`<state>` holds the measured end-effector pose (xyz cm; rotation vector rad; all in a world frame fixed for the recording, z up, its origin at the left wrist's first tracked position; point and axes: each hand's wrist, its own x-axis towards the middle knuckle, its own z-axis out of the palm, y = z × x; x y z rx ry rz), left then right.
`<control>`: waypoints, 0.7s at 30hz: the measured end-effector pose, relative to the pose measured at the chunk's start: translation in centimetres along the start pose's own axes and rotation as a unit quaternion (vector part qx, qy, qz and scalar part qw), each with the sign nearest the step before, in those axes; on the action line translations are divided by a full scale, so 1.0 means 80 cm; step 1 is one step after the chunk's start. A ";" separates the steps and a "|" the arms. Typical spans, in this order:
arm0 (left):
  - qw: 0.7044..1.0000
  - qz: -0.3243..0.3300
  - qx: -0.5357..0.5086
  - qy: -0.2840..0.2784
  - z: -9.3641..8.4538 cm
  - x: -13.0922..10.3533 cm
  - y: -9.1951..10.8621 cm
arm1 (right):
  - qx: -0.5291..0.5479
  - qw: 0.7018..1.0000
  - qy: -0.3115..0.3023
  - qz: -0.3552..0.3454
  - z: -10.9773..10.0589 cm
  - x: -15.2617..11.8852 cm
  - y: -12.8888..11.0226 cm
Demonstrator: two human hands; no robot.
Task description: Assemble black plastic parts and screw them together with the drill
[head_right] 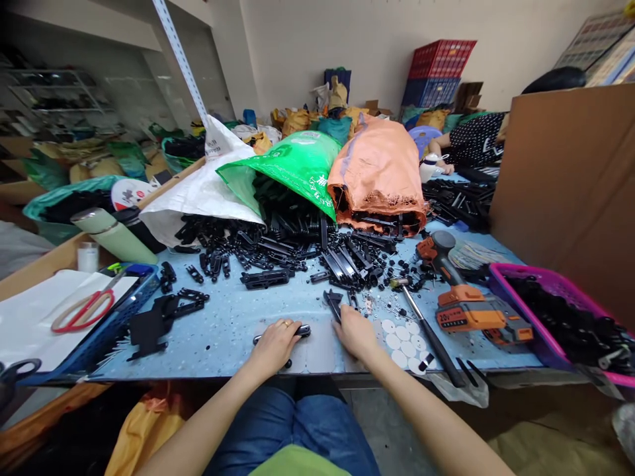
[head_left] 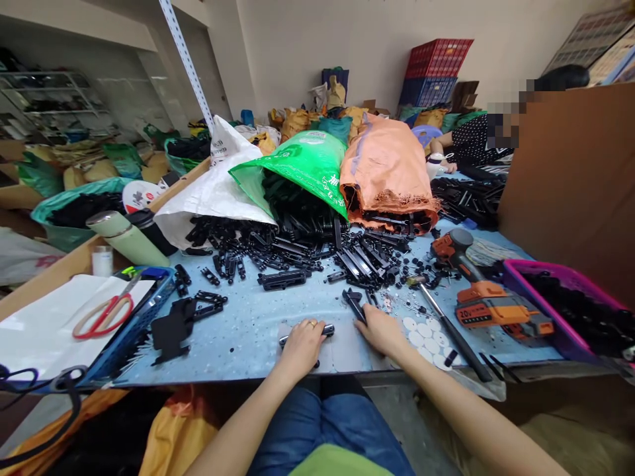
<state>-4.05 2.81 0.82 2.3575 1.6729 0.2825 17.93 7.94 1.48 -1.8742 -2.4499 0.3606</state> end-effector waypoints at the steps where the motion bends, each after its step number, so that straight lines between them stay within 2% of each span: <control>1: 1.000 0.001 -0.008 -0.005 -0.001 0.000 -0.002 | 0.010 0.999 -0.021 -0.035 -0.007 -0.003 0.001; 4: 0.999 0.018 -0.042 -0.030 -0.005 0.001 -0.007 | 0.033 0.970 -0.081 -0.226 -0.024 -0.016 0.010; 6: 0.996 0.033 -0.060 -0.048 -0.009 0.003 -0.009 | 0.005 0.948 -0.110 -0.298 -0.026 -0.024 0.009; 12: 0.996 0.040 -0.074 -0.042 -0.015 0.004 0.002 | -0.079 0.960 -0.081 -0.255 -0.014 -0.034 -0.015; 15: 0.997 0.026 -0.076 -0.024 -0.012 0.002 0.004 | -0.088 0.961 -0.076 -0.251 -0.020 -0.040 -0.020; 21: 0.996 0.043 -0.084 0.002 -0.007 -0.002 0.004 | -0.122 0.960 -0.063 -0.244 -0.038 -0.047 -0.028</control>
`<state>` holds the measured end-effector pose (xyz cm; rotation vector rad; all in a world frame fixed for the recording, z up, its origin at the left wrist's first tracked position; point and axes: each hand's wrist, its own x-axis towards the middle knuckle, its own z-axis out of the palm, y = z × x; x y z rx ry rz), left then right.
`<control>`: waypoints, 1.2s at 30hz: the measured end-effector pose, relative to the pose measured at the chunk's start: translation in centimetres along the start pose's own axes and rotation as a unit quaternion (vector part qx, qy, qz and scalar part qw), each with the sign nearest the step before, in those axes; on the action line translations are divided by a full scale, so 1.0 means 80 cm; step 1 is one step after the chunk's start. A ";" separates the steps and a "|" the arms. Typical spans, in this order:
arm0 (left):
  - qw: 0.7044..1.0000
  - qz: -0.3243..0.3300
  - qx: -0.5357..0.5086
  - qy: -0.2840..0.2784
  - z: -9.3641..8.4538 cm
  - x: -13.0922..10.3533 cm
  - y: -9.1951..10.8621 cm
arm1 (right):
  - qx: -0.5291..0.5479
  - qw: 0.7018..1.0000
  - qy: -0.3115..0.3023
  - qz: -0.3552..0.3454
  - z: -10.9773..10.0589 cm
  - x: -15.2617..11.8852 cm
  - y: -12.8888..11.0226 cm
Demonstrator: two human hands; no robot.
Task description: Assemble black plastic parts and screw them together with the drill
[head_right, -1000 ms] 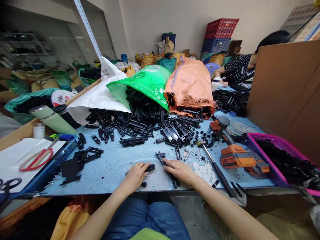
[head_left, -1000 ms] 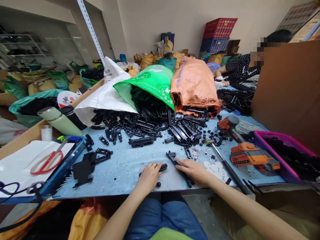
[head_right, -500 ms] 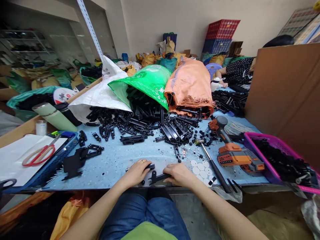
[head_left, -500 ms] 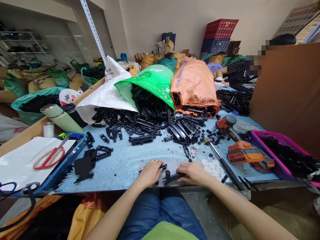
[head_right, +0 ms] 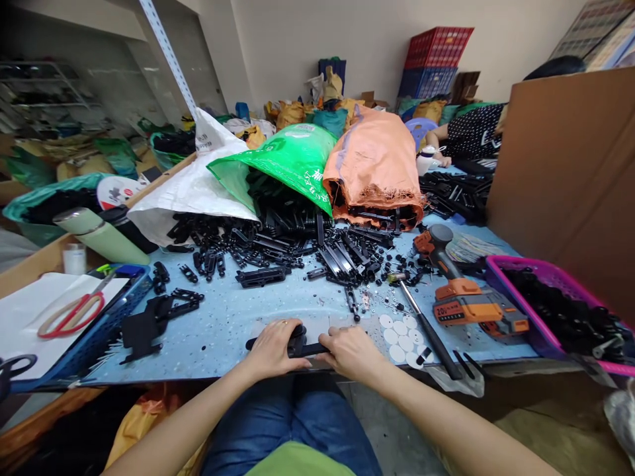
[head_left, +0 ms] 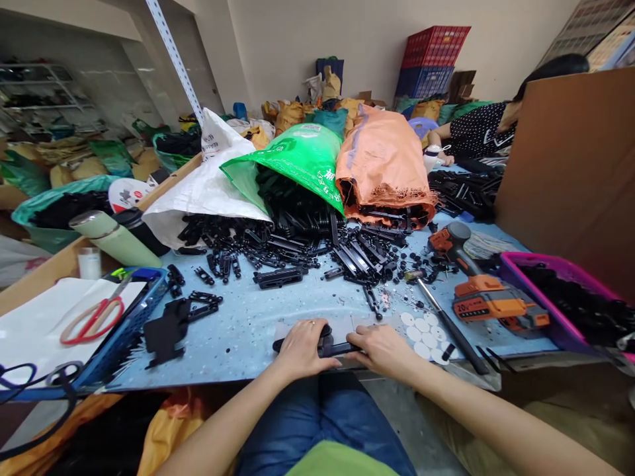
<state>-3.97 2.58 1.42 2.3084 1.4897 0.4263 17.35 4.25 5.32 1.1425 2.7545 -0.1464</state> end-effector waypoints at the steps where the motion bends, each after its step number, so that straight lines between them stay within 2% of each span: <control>1: 1.000 0.003 0.002 0.004 0.001 -0.001 0.000 | -0.012 1.000 0.008 0.003 -0.002 0.000 -0.002; 6: 0.999 0.031 0.001 0.037 0.003 -0.005 -0.001 | -0.037 0.999 0.031 -0.018 -0.017 0.004 -0.006; 9: 0.999 0.023 -0.006 0.046 0.002 -0.007 -0.002 | -0.023 0.998 0.039 -0.033 -0.021 0.009 -0.001; 13: 1.000 0.007 -0.003 -0.015 -0.001 0.004 0.001 | 0.017 0.998 0.031 -0.055 -0.005 0.015 0.020; 15: 0.999 0.014 0.014 -0.035 -0.004 0.030 0.000 | 0.044 0.997 0.034 -0.056 0.012 0.013 0.033; 16: 0.999 0.009 0.030 -0.028 -0.007 0.050 -0.002 | 0.056 0.996 0.041 -0.053 0.021 0.011 0.039; 19: 0.995 -0.051 0.085 0.027 -0.015 0.132 -0.019 | 0.082 0.994 0.071 -0.035 0.044 0.002 0.049; 22: 0.992 -0.072 0.095 0.032 -0.018 0.213 -0.041 | 0.100 0.991 0.087 -0.017 0.058 -0.006 0.049; 24: 0.992 -0.075 0.101 0.030 -0.015 0.251 -0.051 | 0.107 0.990 0.093 -0.004 0.063 -0.009 0.045; 27: 0.992 -0.066 0.106 0.024 -0.004 0.281 -0.059 | 0.115 0.989 0.097 0.017 0.067 -0.010 0.036; 29: 0.993 -0.052 0.105 0.012 0.002 0.289 -0.062 | 0.123 0.988 0.094 0.015 0.065 -0.010 0.036; 31: 0.994 -0.039 0.102 -0.001 0.005 0.291 -0.066 | 0.133 0.986 0.103 0.004 0.059 -0.008 0.047; 33: 0.995 -0.032 0.097 -0.004 0.005 0.288 -0.071 | 0.138 0.980 0.138 0.049 0.048 -0.002 0.076; 36: 0.995 -0.035 0.088 0.018 0.000 0.274 -0.073 | 0.088 0.945 0.167 0.267 0.028 0.019 0.149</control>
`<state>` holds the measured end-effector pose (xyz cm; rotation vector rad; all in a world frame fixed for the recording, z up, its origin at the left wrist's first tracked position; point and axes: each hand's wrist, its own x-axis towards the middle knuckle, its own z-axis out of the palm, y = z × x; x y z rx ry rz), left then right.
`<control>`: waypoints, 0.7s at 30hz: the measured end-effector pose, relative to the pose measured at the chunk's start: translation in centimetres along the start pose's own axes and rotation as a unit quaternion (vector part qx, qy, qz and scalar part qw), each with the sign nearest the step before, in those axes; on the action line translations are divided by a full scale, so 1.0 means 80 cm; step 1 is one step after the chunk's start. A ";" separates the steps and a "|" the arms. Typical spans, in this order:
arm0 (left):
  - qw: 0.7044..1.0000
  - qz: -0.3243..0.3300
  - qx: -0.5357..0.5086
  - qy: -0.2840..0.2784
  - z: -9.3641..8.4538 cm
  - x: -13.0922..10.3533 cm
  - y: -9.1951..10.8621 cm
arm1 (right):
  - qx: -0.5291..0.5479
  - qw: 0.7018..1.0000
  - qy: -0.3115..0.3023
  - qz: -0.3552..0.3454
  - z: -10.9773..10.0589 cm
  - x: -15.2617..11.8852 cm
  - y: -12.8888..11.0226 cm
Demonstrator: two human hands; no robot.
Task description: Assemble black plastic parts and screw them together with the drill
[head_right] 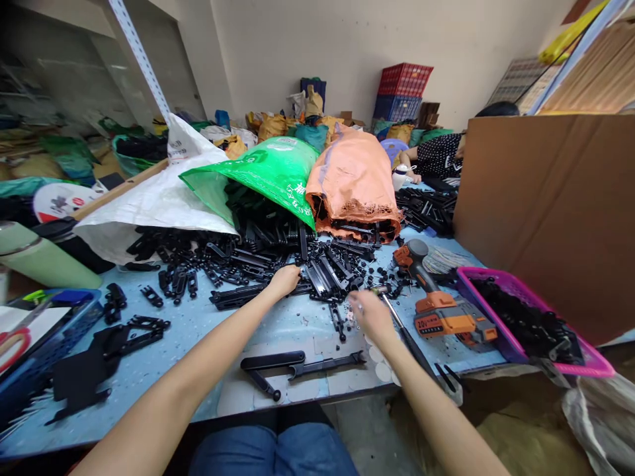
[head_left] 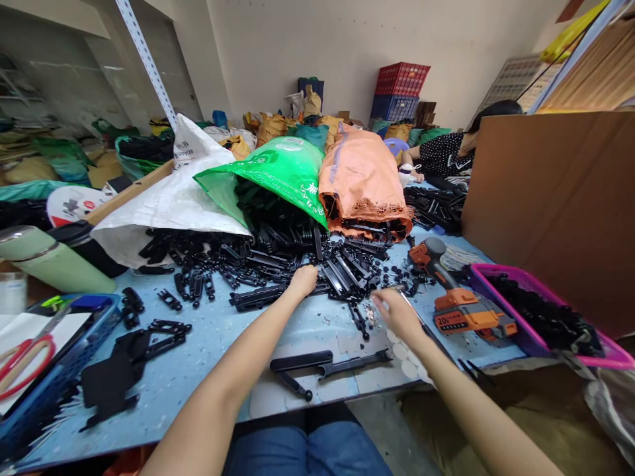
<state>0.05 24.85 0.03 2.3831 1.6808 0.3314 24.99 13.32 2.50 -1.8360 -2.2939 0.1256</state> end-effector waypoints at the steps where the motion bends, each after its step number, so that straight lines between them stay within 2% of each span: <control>1: 1.000 -0.004 -0.005 0.012 -0.004 -0.007 0.000 | -0.048 0.997 -0.005 0.065 -0.004 0.023 0.017; 3: 0.999 -0.013 -0.015 0.039 -0.015 -0.028 0.000 | -0.083 0.989 -0.015 0.122 -0.007 0.065 0.046; 5: 0.997 -0.020 -0.027 0.063 -0.031 -0.057 -0.002 | -0.095 0.985 -0.039 0.137 -0.004 0.097 0.065; 9: 0.996 -0.016 -0.042 0.075 -0.071 -0.151 -0.017 | -0.105 0.981 -0.088 0.135 0.011 0.124 0.084; 11: 0.998 -0.006 -0.044 0.044 -0.089 -0.206 -0.024 | -0.106 0.981 -0.100 0.128 0.017 0.126 0.089; 14: 0.999 -0.025 -0.019 -0.041 -0.104 -0.274 -0.024 | -0.103 0.982 -0.107 0.120 0.020 0.125 0.093; 17: 0.993 -0.058 0.017 -0.099 -0.104 -0.303 -0.011 | -0.099 0.983 -0.099 0.117 0.018 0.123 0.090; 21: 0.990 -0.077 0.068 -0.097 -0.100 -0.300 0.010 | -0.097 0.988 -0.047 0.109 0.001 0.113 0.071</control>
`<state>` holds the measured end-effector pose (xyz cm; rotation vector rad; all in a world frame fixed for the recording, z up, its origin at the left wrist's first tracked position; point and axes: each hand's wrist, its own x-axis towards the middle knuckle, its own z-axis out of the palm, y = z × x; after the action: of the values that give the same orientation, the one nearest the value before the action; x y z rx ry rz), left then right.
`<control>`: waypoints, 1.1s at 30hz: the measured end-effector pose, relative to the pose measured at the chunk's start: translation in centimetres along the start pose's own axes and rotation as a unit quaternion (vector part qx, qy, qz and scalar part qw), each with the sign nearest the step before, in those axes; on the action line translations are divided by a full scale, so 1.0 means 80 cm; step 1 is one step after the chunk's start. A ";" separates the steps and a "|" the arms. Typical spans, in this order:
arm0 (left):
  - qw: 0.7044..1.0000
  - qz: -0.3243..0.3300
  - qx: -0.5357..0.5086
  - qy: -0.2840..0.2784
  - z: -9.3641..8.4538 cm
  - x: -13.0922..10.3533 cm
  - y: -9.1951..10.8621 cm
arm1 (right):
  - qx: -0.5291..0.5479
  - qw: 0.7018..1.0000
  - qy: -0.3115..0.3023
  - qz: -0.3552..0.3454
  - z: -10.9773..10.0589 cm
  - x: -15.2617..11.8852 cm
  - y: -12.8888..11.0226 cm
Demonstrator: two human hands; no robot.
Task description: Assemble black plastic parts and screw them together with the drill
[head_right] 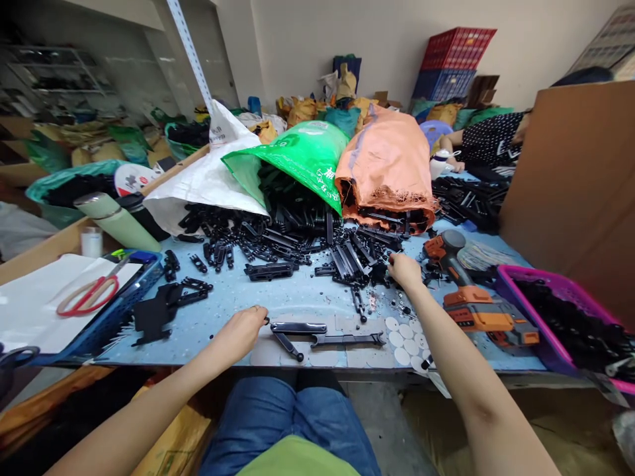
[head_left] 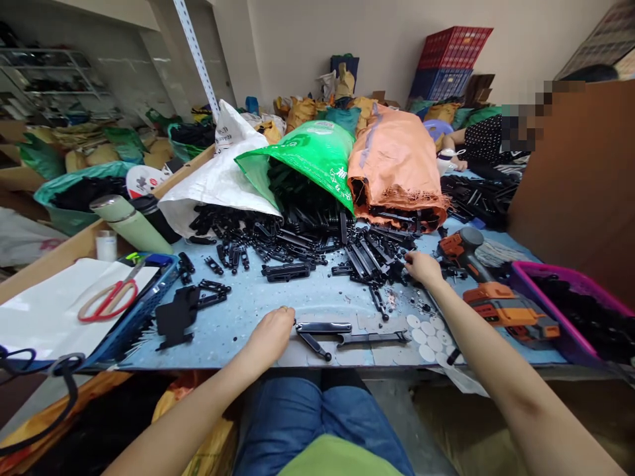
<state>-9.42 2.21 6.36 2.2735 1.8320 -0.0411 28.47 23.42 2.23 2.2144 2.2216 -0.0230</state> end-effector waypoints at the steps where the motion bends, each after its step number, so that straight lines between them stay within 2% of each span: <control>1: 1.000 0.004 0.015 0.000 -0.002 0.001 0.005 | 0.004 1.000 0.021 -0.002 -0.006 -0.008 -0.006; 3: 0.999 0.013 0.051 -0.008 -0.007 0.002 0.013 | 0.040 0.996 0.076 -0.030 -0.019 -0.033 -0.022; 6: 0.995 0.020 0.096 -0.026 -0.013 -0.001 0.021 | 0.180 0.965 0.119 -0.150 -0.034 -0.089 -0.058; 9: 0.992 0.030 0.112 -0.039 -0.017 -0.002 0.024 | 0.310 0.915 0.060 -0.250 -0.034 -0.149 -0.101; 13: 0.993 0.060 0.100 -0.035 -0.013 0.005 0.023 | 0.383 0.875 -0.001 -0.296 -0.014 -0.198 -0.142; 15: 0.995 0.063 0.073 -0.023 -0.003 0.010 0.018 | 0.381 0.871 -0.004 -0.311 -0.005 -0.206 -0.149; 18: 0.998 0.063 0.025 0.000 0.024 0.012 0.007 | 0.347 0.881 0.008 -0.323 -0.001 -0.207 -0.149; 21: 0.993 0.097 0.002 0.066 0.056 0.005 -0.006 | 0.308 0.888 0.012 -0.341 0.000 -0.208 -0.147; 24: 0.982 0.122 0.012 0.144 0.075 -0.004 -0.009 | 0.270 0.881 0.035 -0.387 0.012 -0.214 -0.147; 26: 0.975 0.108 0.027 0.193 0.079 -0.005 -0.002 | 0.256 0.871 0.076 -0.412 0.028 -0.220 -0.145; 28: 0.967 0.124 0.028 0.220 0.081 -0.001 0.013 | 0.256 0.862 0.106 -0.426 0.042 -0.224 -0.139; 30: 0.962 0.176 0.021 0.209 0.083 0.008 0.031 | 0.257 0.856 0.105 -0.435 0.048 -0.225 -0.132; 33: 0.960 0.226 0.021 0.165 0.087 0.021 0.052 | 0.228 0.862 0.085 -0.444 0.038 -0.223 -0.121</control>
<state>-4.24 1.68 -0.05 2.8086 1.3951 0.3978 18.81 5.47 -0.51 1.0879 3.3977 -0.3995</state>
